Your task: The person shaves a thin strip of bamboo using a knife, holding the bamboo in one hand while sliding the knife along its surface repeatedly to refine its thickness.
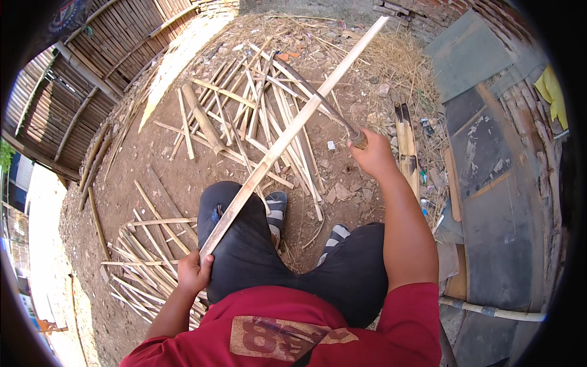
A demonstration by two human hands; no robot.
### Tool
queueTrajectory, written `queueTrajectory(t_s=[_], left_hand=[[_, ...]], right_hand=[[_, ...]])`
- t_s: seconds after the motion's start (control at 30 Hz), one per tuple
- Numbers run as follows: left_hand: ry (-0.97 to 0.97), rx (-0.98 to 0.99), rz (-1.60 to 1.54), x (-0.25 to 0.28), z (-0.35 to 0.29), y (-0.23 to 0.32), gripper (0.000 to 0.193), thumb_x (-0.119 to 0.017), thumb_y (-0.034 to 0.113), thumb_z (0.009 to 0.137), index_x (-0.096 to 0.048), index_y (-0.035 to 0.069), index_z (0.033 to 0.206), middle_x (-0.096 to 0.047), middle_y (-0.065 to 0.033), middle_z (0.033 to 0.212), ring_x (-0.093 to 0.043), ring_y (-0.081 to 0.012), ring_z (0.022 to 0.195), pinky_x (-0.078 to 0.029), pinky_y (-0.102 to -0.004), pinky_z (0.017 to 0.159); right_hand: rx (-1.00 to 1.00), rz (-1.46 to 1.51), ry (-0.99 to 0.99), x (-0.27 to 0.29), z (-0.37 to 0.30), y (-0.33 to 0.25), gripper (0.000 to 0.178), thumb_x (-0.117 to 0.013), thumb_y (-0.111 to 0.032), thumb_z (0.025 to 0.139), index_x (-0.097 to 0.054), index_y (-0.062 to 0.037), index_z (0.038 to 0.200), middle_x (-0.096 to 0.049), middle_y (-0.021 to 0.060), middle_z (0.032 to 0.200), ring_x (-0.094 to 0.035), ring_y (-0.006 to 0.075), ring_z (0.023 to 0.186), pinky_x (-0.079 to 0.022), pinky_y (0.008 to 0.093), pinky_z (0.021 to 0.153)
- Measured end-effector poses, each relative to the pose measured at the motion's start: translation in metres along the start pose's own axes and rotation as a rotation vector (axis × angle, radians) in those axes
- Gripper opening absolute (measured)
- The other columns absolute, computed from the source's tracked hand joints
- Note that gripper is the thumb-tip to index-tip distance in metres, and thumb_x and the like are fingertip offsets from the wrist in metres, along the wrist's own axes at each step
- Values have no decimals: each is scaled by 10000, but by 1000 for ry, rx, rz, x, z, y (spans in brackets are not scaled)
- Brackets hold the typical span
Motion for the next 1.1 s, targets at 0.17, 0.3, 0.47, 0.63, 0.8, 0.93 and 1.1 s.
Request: queueTrajectory(t_s=[0.17,0.3,0.47,0.63,0.8,0.93,1.1], left_hand=[[12,6,45,5,-6,5,480,-663,406,954,-559,-12,741,-568,-255,620,-610,-463,591,-469,-482,547],[10,-33,41,7,-2,13,480,-659,408,956,-561,-11,744,-575,-254,624,-606,-465,591,-469,-484,550],[-13,-8,64,8,-5,13,485,-653,413,965,-569,-14,751,-580,-256,633,-611,-456,600,-475,-477,568],[-95,38,-3,17,-7,5,525,-634,453,975,-585,-20,752,-599,-266,657,-628,-453,624,-480,-479,586],[-76,-51,102,24,-9,3,501,-609,434,997,-615,-18,782,-609,-213,631,-645,-357,596,-472,-450,576],[-44,-24,17,14,-4,-3,536,-639,475,963,-585,-11,741,-594,-260,634,-622,-462,619,-478,-491,580],[-55,-1,8,17,-5,-3,524,-652,461,955,-579,-8,735,-589,-249,634,-616,-452,615,-468,-489,576]], right_hand=[[434,-219,-153,-14,-38,-32,463,-791,-234,790,-681,-72,1210,-715,233,890,-706,393,839,-566,470,786],[574,-398,-344,-14,-76,-74,417,-794,-234,770,-687,-73,1140,-718,216,880,-697,415,856,-557,511,782],[248,-302,-243,2,-48,-32,488,-795,-306,797,-682,-81,1215,-733,190,940,-696,410,868,-560,467,757],[470,-328,-323,-17,-81,-75,442,-760,-336,832,-685,-61,1170,-726,214,924,-692,423,889,-555,489,773],[396,-402,-414,6,-80,-90,469,-718,-344,883,-657,-33,1228,-725,232,990,-698,411,956,-556,494,842],[157,-179,-85,19,-43,-28,531,-720,-337,886,-629,-58,1329,-722,248,1011,-706,388,973,-557,473,861],[385,-416,-398,-12,-69,-77,546,-743,-326,871,-630,-69,1340,-724,240,999,-715,369,947,-559,456,849]])
Point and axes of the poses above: each hand's wrist, its own z-axis towards the middle knuckle, its own x-axis out of the back of the hand, y = z × x, the point moved 4 cm from there along z, towards the middle knuckle
